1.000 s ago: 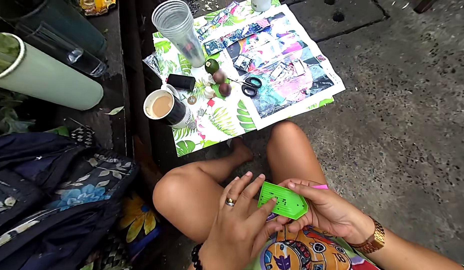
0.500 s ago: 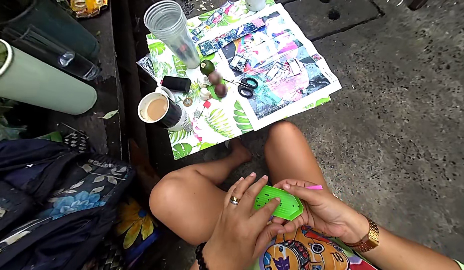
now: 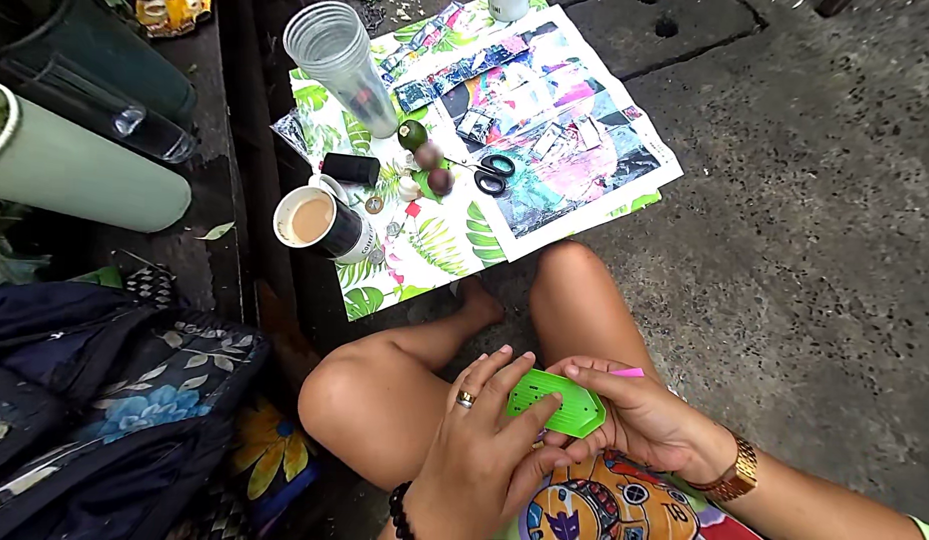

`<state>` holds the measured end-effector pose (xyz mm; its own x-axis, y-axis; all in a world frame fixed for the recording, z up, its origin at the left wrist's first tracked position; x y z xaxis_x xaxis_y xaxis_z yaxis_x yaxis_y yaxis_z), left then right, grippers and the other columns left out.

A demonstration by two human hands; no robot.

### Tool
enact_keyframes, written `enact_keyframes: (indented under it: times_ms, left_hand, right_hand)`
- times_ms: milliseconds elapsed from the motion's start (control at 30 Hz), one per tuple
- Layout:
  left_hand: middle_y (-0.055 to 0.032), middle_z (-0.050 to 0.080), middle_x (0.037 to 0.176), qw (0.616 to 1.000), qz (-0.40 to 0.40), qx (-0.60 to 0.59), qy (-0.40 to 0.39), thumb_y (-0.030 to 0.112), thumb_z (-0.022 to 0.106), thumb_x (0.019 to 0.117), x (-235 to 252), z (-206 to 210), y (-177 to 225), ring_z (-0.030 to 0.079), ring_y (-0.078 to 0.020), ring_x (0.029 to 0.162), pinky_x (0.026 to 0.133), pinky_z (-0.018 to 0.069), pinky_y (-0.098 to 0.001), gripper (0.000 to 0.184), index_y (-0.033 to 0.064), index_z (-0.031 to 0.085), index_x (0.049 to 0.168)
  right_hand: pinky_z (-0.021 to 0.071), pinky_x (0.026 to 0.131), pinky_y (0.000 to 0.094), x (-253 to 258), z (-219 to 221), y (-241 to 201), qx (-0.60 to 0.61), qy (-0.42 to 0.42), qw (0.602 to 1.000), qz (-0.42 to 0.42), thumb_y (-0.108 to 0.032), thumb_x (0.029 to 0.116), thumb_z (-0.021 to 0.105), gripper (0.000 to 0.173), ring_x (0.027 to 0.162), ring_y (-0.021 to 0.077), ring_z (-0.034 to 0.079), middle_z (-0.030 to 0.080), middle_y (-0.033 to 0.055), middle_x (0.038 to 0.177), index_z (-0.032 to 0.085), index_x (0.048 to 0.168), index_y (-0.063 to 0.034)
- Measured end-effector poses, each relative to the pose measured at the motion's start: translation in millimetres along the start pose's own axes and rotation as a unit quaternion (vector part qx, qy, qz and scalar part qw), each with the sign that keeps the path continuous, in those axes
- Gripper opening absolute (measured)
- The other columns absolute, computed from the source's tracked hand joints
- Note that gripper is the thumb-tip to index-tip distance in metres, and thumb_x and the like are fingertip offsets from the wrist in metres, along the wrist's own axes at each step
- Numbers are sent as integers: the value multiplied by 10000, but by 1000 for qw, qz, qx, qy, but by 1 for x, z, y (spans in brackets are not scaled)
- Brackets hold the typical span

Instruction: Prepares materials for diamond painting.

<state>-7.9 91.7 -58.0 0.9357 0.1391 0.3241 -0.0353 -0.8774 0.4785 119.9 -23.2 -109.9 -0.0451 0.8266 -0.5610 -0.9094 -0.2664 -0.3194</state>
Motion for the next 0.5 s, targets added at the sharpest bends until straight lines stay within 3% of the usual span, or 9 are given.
enact_keyframes:
  times_ms: [100, 267, 500]
  left_hand:
    - [-123, 567, 1457, 1000, 4, 8, -13, 537, 506, 1041, 3, 3, 0, 430, -292, 1457, 1211, 338, -464, 402, 254, 691, 1259]
    - [-117, 566, 1444, 1000, 15, -3, -19, 525, 489, 1052, 3, 4, 0, 415, -281, 1467, 1221, 328, -461, 373, 245, 720, 1137]
    - [-138, 562, 1462, 1000, 2, 2, -27, 534, 486, 1050, 3, 6, -3, 424, -305, 1463, 1214, 338, -469, 419, 240, 688, 1268]
  right_hand:
    - [666, 683, 390, 2, 1, 1, 1, 3, 1000, 2, -169, 1081, 459, 247, 813, 284, 776, 748, 204, 1007, 634, 1161, -14]
    - [666, 679, 395, 2, 1, -1, 0, 7, 1000, 0, -165, 1082, 459, 248, 802, 288, 774, 743, 209, 1018, 631, 1165, -8]
    - [665, 679, 392, 4, 1, -1, -1, 17, 1000, 6, -167, 1084, 456, 246, 809, 289, 775, 743, 209, 1012, 622, 1173, -9]
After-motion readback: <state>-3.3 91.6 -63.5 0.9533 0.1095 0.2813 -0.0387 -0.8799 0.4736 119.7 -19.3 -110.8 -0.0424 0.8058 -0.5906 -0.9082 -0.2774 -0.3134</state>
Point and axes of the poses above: each hand's wrist, its own x-axis towards the middle knuckle, its own z-axis out of the palm, y = z × x, the point moved 5 cm from there along x, towards the middle knuckle
